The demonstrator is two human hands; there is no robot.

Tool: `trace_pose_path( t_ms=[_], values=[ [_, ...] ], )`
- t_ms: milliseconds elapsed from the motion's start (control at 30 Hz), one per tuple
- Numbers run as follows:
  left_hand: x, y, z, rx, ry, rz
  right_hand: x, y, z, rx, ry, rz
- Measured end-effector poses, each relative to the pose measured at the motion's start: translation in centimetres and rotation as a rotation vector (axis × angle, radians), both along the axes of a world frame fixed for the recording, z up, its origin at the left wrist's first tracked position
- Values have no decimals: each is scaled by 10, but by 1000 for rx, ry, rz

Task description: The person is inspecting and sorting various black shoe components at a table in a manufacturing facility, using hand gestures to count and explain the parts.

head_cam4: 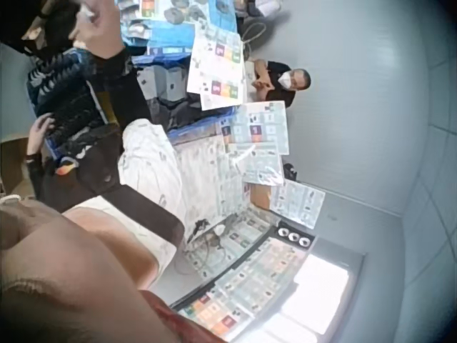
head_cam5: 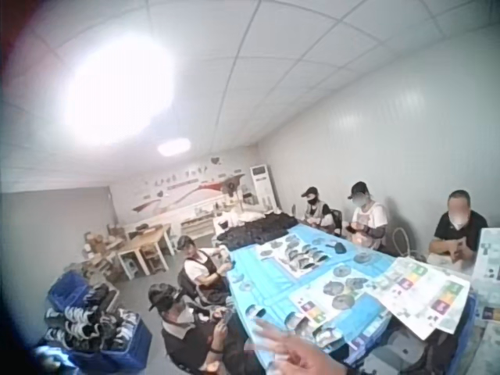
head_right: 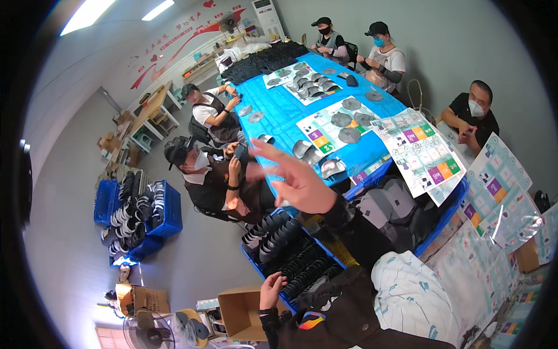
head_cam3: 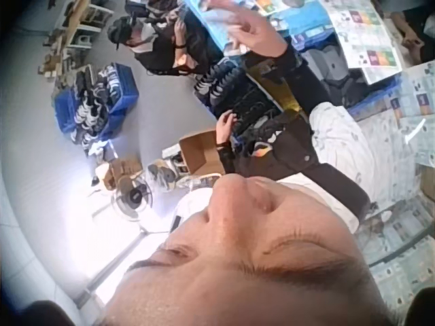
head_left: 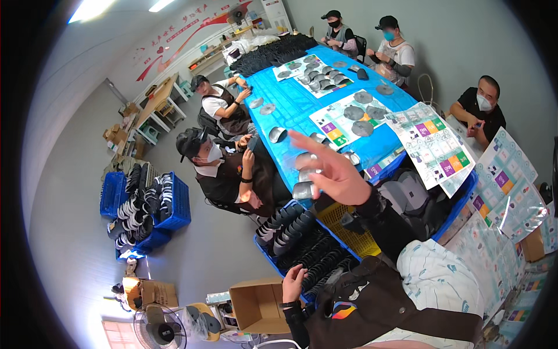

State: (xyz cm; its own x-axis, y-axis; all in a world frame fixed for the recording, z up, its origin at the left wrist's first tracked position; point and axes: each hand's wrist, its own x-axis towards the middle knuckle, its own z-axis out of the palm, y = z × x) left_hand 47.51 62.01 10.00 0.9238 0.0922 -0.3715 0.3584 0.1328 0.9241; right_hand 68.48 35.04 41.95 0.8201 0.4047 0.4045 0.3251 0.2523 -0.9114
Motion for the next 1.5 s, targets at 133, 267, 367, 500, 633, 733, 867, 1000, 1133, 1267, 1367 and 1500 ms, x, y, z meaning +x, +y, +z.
trace_pose_path(
  t_ms=[133,267,367,500,633,733,867,1000,1133,1267,1367,1500],
  values=[
    [-9,-3,-1,45,7,-9,13,-13,-39,254,41,42],
    [-17,-3,-6,29,21,-25,-4,-24,-53,202,-19,60],
    [-23,1,-13,23,19,-27,-21,-25,-49,196,-34,20],
    [-13,-1,-3,51,-12,-48,-41,-32,-45,179,-90,-58],
    [-14,-5,5,62,9,-60,-57,-42,-47,181,-73,-141],
    [-15,-6,6,38,23,-70,-48,-63,-57,34,-333,52],
    [-21,-7,0,41,44,-92,-88,-49,-59,134,73,-141],
    [-21,-8,-4,31,35,-113,-85,-59,-86,-397,-444,-206],
    [-18,-10,-7,32,24,-179,-105,-42,-103,-412,-401,-450],
    [-17,-17,-16,2,13,-256,-129,-58,-111,-525,-447,-495],
    [-14,-25,-25,16,27,-339,-149,-74,-114,-589,-462,-631],
    [-11,-35,-37,21,48,-482,-185,-92,-114,-646,-418,-669]
  ],
)
